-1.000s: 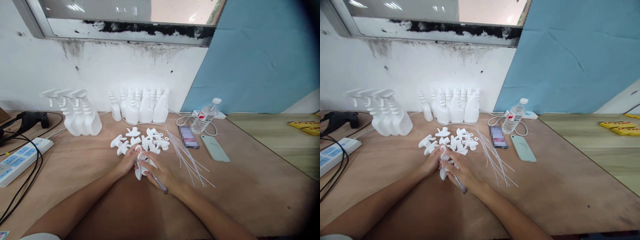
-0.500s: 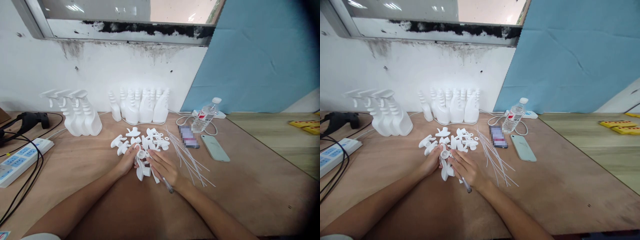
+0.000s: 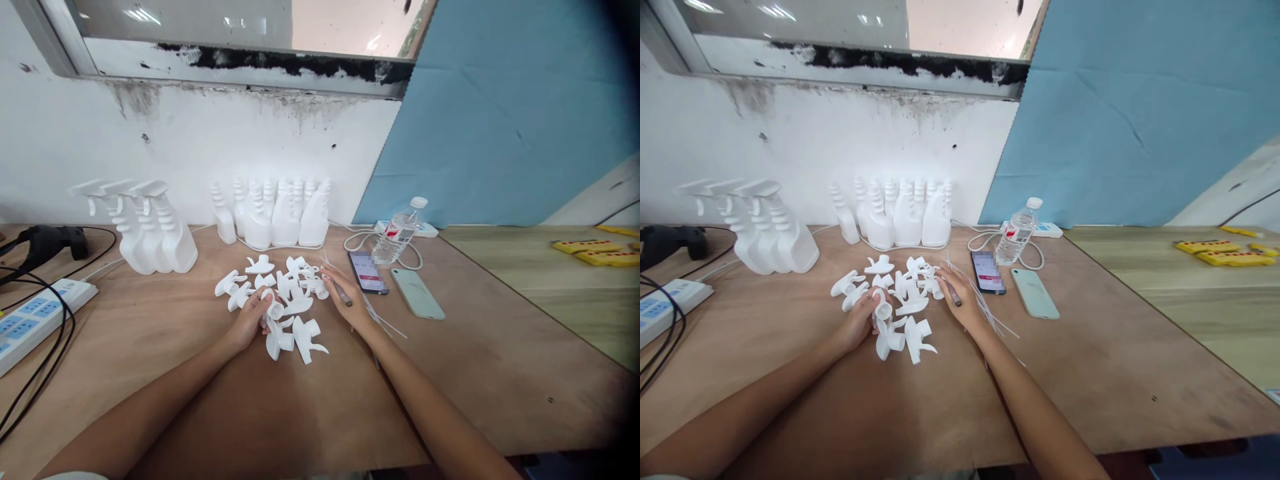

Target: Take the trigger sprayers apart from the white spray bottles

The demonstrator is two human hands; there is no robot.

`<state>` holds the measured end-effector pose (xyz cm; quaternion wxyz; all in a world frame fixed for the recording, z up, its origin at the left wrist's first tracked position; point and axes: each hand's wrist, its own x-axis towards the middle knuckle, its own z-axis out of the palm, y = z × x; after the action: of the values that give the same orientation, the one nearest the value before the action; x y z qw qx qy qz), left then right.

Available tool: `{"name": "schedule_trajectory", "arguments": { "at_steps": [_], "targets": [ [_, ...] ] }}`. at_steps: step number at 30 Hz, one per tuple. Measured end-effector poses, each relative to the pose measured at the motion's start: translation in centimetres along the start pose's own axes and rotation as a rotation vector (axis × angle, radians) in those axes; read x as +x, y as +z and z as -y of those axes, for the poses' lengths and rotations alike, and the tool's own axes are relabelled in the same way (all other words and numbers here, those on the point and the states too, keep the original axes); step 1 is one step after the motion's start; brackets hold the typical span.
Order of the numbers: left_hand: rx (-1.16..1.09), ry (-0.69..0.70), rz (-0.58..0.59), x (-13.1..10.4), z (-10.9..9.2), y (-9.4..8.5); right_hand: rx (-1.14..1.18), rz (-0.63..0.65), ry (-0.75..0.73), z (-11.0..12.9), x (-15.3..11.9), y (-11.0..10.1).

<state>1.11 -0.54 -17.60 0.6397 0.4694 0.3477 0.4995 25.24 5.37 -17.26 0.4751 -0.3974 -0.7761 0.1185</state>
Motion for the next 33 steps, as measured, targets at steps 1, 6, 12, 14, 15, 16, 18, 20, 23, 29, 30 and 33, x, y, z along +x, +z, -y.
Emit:
{"name": "schedule_trajectory", "arguments": {
  "at_steps": [1,6,12,14,15,16,18,20,23,29,30,33],
  "targets": [
    [0.034,0.025,0.005,-0.1,0.0,-0.1,0.018,0.012,0.033,-0.1,0.0,0.1],
    [0.337,0.224,0.004,-1.3,-0.8,0.1,0.118,0.014,0.147,-0.2,-0.3,0.0],
    [0.626,0.44,-0.083,-1.7,-1.6,0.3,0.245,-0.027,0.298,-0.3,-0.1,-0.3],
    [0.675,0.509,-0.105,-1.5,-1.5,0.1,0.279,-0.032,0.353,-0.2,0.0,-0.3],
    [0.699,0.548,-0.113,-1.4,-1.5,0.0,0.289,-0.032,0.375,-0.1,0.1,-0.4],
    [0.724,0.583,-0.116,-1.3,-1.4,-0.1,0.296,-0.031,0.391,-0.1,0.1,-0.4],
    [0.77,0.64,-0.105,-1.1,-1.2,-0.2,0.309,-0.022,0.411,-0.1,0.1,-0.5],
    [0.808,0.671,-0.078,-1.1,-1.2,-0.2,0.323,-0.003,0.425,-0.1,0.2,-0.6],
    [0.842,0.645,-0.033,-1.1,-1.0,-0.1,0.331,0.028,0.438,-0.3,0.1,-0.6],
    [0.921,0.603,0.023,-1.1,-0.9,-0.3,0.33,0.032,0.444,-0.1,0.0,-0.5],
    [0.946,0.612,0.025,-1.2,-1.0,-0.3,0.331,0.021,0.446,0.0,-0.1,-0.5],
    [1.013,0.651,0.013,-1.4,-1.3,-0.2,0.333,-0.029,0.459,-0.2,-0.2,-0.4]
  ]
}}
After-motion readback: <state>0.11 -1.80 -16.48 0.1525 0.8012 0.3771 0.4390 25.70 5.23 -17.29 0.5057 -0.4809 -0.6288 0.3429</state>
